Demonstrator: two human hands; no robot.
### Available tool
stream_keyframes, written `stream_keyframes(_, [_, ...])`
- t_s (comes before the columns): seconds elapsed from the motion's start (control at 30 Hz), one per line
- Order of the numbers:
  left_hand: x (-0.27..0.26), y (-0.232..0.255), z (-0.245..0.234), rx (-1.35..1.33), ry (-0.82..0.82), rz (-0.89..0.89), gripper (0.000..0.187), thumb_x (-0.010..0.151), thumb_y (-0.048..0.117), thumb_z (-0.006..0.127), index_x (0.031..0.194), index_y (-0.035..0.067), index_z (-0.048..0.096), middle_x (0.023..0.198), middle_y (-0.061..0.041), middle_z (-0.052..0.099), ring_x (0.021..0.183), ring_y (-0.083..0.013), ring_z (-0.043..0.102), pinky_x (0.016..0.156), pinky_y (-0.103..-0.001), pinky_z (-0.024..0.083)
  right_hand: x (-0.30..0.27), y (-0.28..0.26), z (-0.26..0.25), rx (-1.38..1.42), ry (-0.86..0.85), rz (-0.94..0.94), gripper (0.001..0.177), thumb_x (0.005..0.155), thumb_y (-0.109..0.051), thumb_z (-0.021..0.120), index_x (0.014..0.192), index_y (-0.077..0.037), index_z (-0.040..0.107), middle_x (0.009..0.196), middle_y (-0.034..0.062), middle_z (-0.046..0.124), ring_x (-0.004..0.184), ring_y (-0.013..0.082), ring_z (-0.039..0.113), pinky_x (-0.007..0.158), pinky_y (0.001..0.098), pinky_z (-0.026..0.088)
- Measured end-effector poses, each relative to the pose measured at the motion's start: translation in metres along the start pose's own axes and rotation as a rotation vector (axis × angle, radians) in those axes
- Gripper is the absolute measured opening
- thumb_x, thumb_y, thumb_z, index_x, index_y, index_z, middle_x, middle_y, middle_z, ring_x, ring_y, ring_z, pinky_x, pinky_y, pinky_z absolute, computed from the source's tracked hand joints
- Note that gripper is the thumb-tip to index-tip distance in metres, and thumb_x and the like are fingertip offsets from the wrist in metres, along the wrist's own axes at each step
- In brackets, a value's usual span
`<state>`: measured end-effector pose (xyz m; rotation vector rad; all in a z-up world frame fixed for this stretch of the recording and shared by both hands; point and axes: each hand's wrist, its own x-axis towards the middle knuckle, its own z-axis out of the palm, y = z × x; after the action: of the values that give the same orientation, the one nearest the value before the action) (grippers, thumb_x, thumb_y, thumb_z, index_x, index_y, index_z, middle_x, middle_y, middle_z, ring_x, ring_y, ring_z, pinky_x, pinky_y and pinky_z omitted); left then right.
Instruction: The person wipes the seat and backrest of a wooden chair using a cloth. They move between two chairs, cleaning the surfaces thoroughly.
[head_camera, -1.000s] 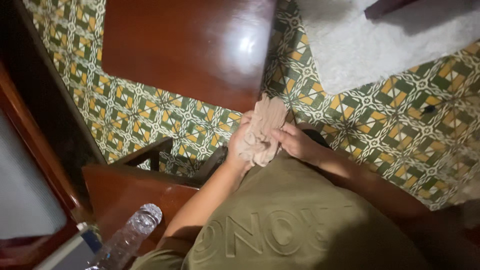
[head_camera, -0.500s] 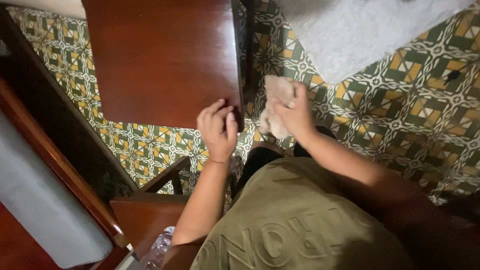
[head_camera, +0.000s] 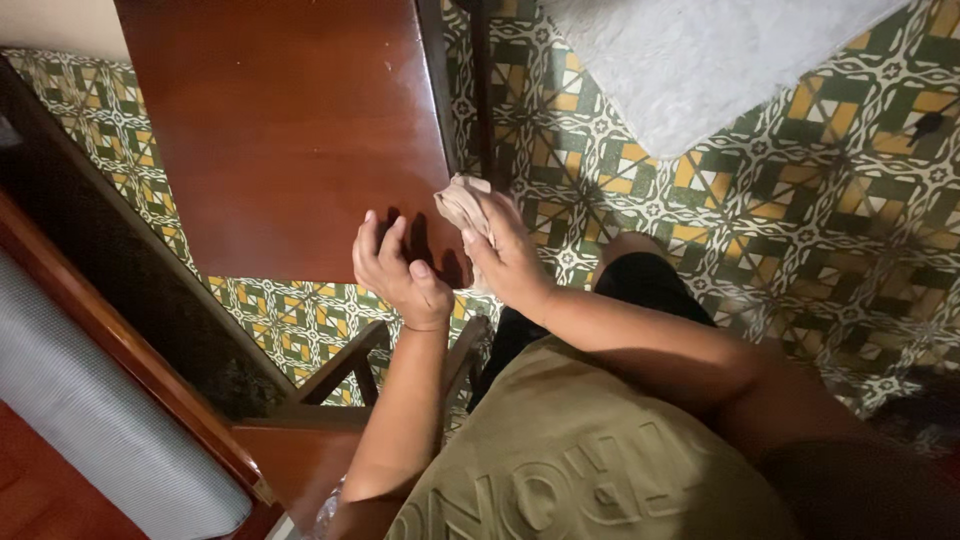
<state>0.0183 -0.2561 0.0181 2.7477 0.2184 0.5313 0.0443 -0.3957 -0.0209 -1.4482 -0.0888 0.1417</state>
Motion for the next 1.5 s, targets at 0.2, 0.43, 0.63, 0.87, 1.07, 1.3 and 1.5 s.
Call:
stream_keyframes(0.2, [-0.003,-0.008,0.005,0.072,-0.037,-0.025,0.063,0.109,0.055,0.024,0.144,0.013,0.056,0.161,-0.019,0.044,0.151,-0.0411,0.038,0.125,-0.057,0.023,0.034,0.017,0.020,-0.134,0.184,0.031,0.043,0.103,-0.006,0.059,0.145,-0.008,0.055,0.142,0.0156,0.057,0.136,0.0320,0.054,0.116,0.0398,0.044])
stream_keyframes(0.43, [-0.003,-0.009,0.004,0.066,-0.113,-0.073,0.065,0.109,0.056,0.024,0.148,0.014,0.055,0.165,-0.019,0.040,0.155,-0.0405,0.032,0.126,-0.060,0.015,0.144,0.046,0.019,-0.261,0.247,-0.078,0.035,0.108,-0.013,0.062,0.143,-0.008,0.060,0.143,0.0152,0.056,0.136,0.0317,0.057,0.117,0.0414,0.047])
stream_keyframes(0.63, [0.012,-0.004,0.009,0.068,-0.142,-0.092,0.065,0.107,0.053,0.026,0.150,0.014,0.054,0.164,-0.017,0.041,0.156,-0.0402,0.031,0.127,-0.059,0.012,0.203,0.048,0.015,-0.299,0.204,0.005,0.038,0.107,-0.021,0.063,0.142,-0.007,0.059,0.143,0.0175,0.054,0.131,0.0327,0.058,0.111,0.0401,0.048])
stream_keyframes(0.87, [0.012,0.002,0.009,0.086,-0.184,-0.084,0.064,0.106,0.050,0.029,0.152,0.012,0.051,0.164,-0.017,0.041,0.155,-0.0414,0.031,0.126,-0.060,0.010,0.131,0.026,0.010,-0.299,0.190,-0.127,0.035,0.108,-0.012,0.060,0.144,-0.008,0.060,0.145,0.0159,0.057,0.137,0.0328,0.056,0.118,0.0410,0.046])
stream_keyframes(1.07, [0.010,0.000,0.008,0.087,-0.189,-0.077,0.063,0.107,0.050,0.029,0.152,0.012,0.051,0.164,-0.017,0.042,0.155,-0.0400,0.032,0.126,-0.059,0.010,0.047,0.005,0.008,-0.274,0.135,-0.062,0.038,0.102,-0.007,0.062,0.140,-0.002,0.058,0.141,0.0176,0.056,0.132,0.0318,0.057,0.113,0.0396,0.046])
stream_keyframes(1.3, [0.011,0.003,0.006,0.072,-0.213,-0.097,0.062,0.106,0.048,0.030,0.152,0.011,0.051,0.164,-0.016,0.042,0.155,-0.0383,0.033,0.126,-0.058,0.010,0.050,0.008,0.009,-0.309,0.128,-0.114,0.042,0.101,-0.005,0.062,0.143,-0.002,0.058,0.142,0.0196,0.055,0.132,0.0353,0.058,0.113,0.0417,0.047])
stream_keyframes(1.5, [0.009,0.002,0.008,0.079,-0.206,-0.091,0.061,0.105,0.047,0.034,0.152,0.012,0.051,0.164,-0.016,0.042,0.155,-0.0369,0.034,0.126,-0.057,0.012,0.106,0.034,0.017,-0.396,0.204,-0.119,0.038,0.105,-0.011,0.063,0.143,-0.007,0.059,0.140,0.0186,0.055,0.128,0.0330,0.060,0.108,0.0411,0.052])
